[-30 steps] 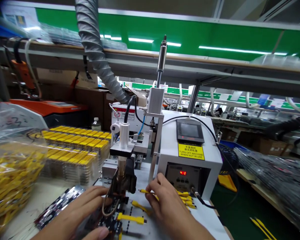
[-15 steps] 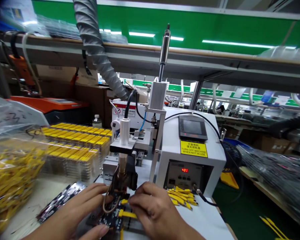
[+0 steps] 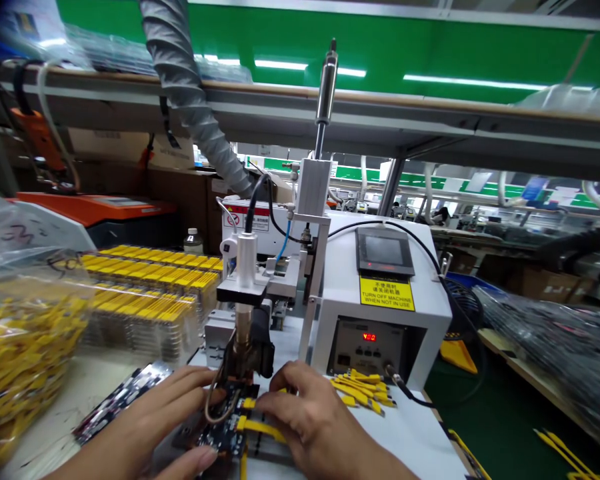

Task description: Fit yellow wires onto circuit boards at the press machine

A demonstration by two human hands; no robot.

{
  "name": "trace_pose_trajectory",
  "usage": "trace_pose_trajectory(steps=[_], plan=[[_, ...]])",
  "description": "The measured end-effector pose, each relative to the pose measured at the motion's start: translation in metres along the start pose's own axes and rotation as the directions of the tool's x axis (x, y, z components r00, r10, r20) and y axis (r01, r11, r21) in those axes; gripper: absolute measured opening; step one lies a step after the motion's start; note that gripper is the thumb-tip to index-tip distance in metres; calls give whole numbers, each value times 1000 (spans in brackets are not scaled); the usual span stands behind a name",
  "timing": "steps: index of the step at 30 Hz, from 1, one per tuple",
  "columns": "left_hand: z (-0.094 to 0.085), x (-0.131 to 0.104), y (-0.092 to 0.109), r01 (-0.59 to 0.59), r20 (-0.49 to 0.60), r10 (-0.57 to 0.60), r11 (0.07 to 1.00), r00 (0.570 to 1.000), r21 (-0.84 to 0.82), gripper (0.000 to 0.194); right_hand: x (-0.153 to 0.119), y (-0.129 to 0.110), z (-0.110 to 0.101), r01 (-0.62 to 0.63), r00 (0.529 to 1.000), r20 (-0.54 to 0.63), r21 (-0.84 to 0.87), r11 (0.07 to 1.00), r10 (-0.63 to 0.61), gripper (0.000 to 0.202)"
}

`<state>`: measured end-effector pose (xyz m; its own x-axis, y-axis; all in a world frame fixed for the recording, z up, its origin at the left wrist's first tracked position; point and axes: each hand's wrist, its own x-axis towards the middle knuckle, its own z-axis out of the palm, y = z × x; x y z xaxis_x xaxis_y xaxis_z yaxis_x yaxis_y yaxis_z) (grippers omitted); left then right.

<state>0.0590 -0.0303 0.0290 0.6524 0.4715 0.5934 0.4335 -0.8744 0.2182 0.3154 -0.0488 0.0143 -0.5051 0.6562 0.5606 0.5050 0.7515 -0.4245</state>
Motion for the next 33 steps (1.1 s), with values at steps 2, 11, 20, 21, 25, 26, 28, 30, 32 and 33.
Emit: trace_pose_trajectory(steps=[2, 11, 20, 21, 25, 26, 28, 30, 32, 33], plan=[[0, -1, -1, 9, 16, -9, 1000, 1000, 7, 35, 0, 1, 1, 10, 1000, -2, 5, 1000, -10, 32], [2, 0, -4, 23, 43, -24, 1000, 999, 2, 35, 1, 2, 1, 30, 999, -22, 18, 999, -29, 33], [-2, 3, 0, 10, 5, -10, 1000, 1000, -12, 35, 0, 4, 2, 31, 999, -20, 25, 999, -31, 31], [-3, 3, 0, 12, 5, -12, 1000, 1000, -13, 36, -1, 4, 2, 31, 999, -20, 29, 999, -30, 30], [-3, 2, 2, 42, 0, -42, 999, 999, -27, 33, -2, 3, 1, 30, 999, -19, 26, 999, -30, 29], [-3, 1, 2, 52, -1, -52, 998, 999, -27, 32, -2, 3, 1, 34, 999, -18, 22, 999, -34, 30], [-2, -1, 3, 46, 6, -46, 998, 999, -31, 31, -1, 2, 0, 34, 999, -12, 13, 999, -34, 30], [-2, -2, 2, 40, 16, -39, 999, 999, -30, 32, -1, 3, 0, 39, 999, -15, 1, 999, -39, 30], [-2, -2, 1, 32, 26, -31, 999, 999, -40, 31, -1, 3, 0, 44, 999, -28, -8, 999, -44, 30], [-3, -2, 2, 33, 26, -32, 998, 999, -44, 31, -1, 3, 1, 47, 998, -36, -9, 999, -47, 30]])
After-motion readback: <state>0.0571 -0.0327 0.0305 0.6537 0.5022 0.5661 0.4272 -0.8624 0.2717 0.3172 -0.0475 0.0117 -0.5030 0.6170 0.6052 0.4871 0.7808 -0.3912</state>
